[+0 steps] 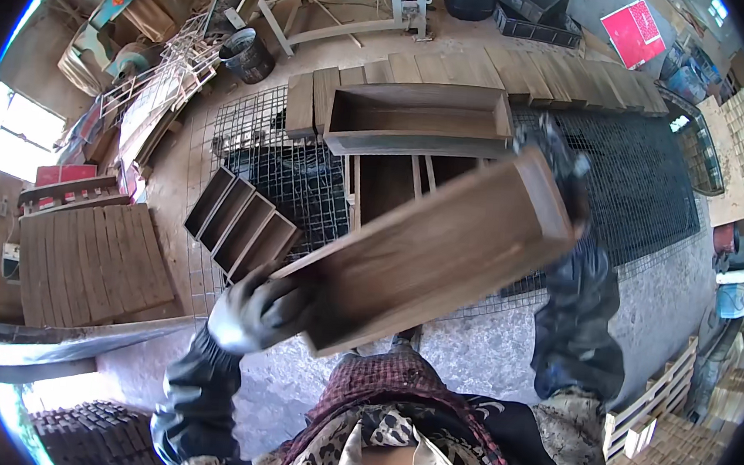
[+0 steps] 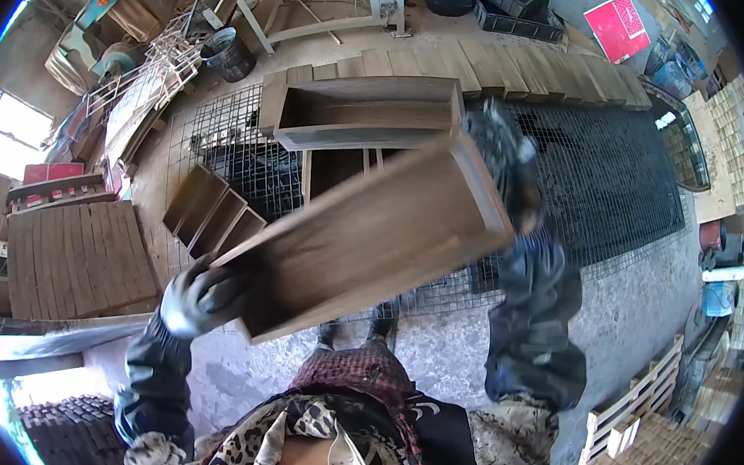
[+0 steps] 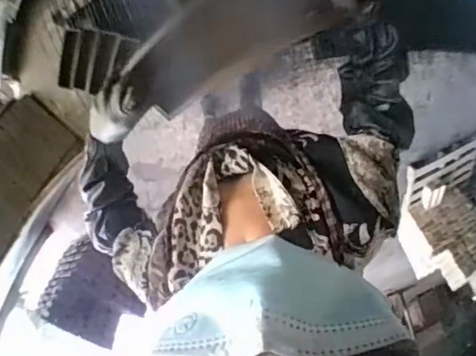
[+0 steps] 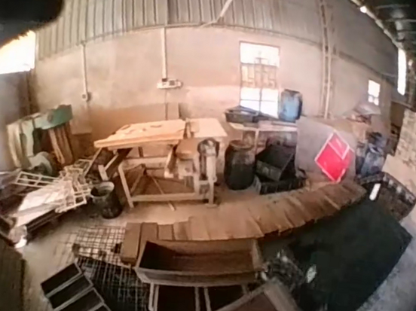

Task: The person picks up wooden planks and small wooden boxes from a stack and a wire rack. They arrange the planks and boxes on the wire rack, stacking them in rows. The person moves between the wood stack and the rack repeatedly to organize the materials.

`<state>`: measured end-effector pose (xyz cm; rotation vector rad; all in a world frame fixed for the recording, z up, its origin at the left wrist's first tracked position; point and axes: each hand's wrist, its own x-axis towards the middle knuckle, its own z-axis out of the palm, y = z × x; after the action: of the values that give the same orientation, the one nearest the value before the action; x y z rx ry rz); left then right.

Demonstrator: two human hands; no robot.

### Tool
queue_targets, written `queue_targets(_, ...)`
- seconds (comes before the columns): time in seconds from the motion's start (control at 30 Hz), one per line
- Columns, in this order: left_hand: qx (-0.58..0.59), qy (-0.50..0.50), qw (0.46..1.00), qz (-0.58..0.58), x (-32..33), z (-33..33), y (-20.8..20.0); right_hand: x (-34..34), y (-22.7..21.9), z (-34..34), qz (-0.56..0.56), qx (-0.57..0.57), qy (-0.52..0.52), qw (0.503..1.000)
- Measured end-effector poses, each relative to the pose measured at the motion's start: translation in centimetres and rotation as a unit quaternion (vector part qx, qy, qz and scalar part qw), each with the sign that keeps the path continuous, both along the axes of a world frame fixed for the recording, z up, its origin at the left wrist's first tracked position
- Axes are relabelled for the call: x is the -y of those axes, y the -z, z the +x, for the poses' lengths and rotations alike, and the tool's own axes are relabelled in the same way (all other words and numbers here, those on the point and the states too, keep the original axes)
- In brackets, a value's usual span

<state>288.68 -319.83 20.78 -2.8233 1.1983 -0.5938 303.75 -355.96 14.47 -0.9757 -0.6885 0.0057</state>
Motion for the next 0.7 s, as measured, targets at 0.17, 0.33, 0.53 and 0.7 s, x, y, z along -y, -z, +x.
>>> queue_targets(0.17,-0.104,0.049,0.990,0.085,0.5,6.6,2.3,0.3,1.2,-4.2,0.150,-0.095,-0.082,0.981)
queue_targets(0.33,-0.109,0.034,0.992,0.047,0.1,11.8,3.5,0.4,3.0,-3.0,0.135,-0.135,-0.018,0.981)
queue_targets(0.53,-0.374,0.089,0.645,-0.660,-0.5,15.9,7.2,-0.2,4.4,-0.2,0.080,-0.175,0.066,0.979)
queue_targets(0.7,-0.500,-0.141,0.450,-0.726,1.5,19.1,11.2,-0.9,5.4,3.1,0.037,-0.207,0.119,0.970)
